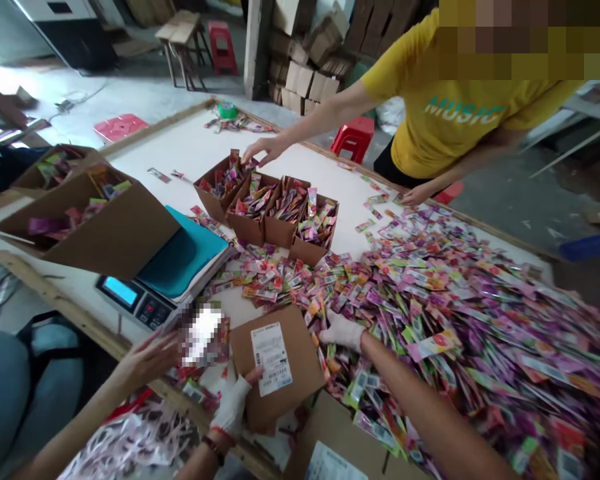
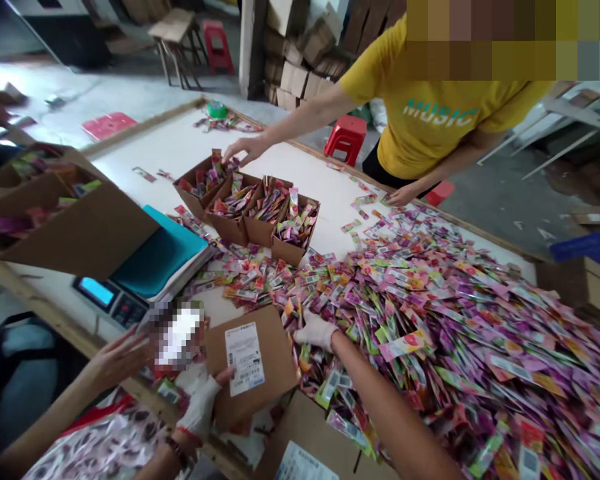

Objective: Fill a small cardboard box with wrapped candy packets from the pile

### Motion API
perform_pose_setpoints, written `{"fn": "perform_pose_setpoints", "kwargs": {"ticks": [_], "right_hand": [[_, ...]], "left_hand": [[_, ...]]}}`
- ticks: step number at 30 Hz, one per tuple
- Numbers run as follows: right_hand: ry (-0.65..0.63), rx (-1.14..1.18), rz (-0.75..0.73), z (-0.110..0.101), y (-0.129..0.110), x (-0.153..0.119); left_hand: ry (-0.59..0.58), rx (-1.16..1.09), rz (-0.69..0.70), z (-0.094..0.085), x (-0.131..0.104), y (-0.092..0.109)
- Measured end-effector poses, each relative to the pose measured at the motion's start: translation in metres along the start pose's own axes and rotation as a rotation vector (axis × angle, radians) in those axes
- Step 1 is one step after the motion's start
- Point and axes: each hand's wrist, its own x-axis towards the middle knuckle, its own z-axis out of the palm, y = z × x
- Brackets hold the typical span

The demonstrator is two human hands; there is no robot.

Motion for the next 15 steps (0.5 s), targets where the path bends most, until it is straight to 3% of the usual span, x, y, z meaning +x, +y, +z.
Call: {"fn": "perform_pose_setpoints", "kwargs": {"ticks": [1, 3, 5, 7, 10, 15], "right_hand": [[-0.014, 0.042, -0.063, -0.008, -0.002, 0.004], [0.088, 0.020, -0.128, -0.031, -0.005, 0.024], [0.275, -0.164, -0.068, -0.053, -0.005, 0.051], [0.319, -0.348, 0.059, -0.062, -0.002, 0.075], [0.222, -0.406, 0.177, -0.047, 0.001, 0.084], [-0.001, -0.271, 0.047, 0.000, -0.008, 0.042]], "left_hand": [[0.010, -0.003, 0.003, -0.005, 0.001, -0.005], [0.027, -0.001, -0.001, -0.013, 0.002, -0.014], [0.032, -0.006, 0.003, -0.017, 0.004, -0.019], [0.030, -0.016, 0.027, -0.016, 0.005, -0.022], [0.035, -0.022, 0.032, -0.009, 0.005, -0.025], [0.076, 0.091, 0.002, -0.005, 0.005, -0.038]]}}
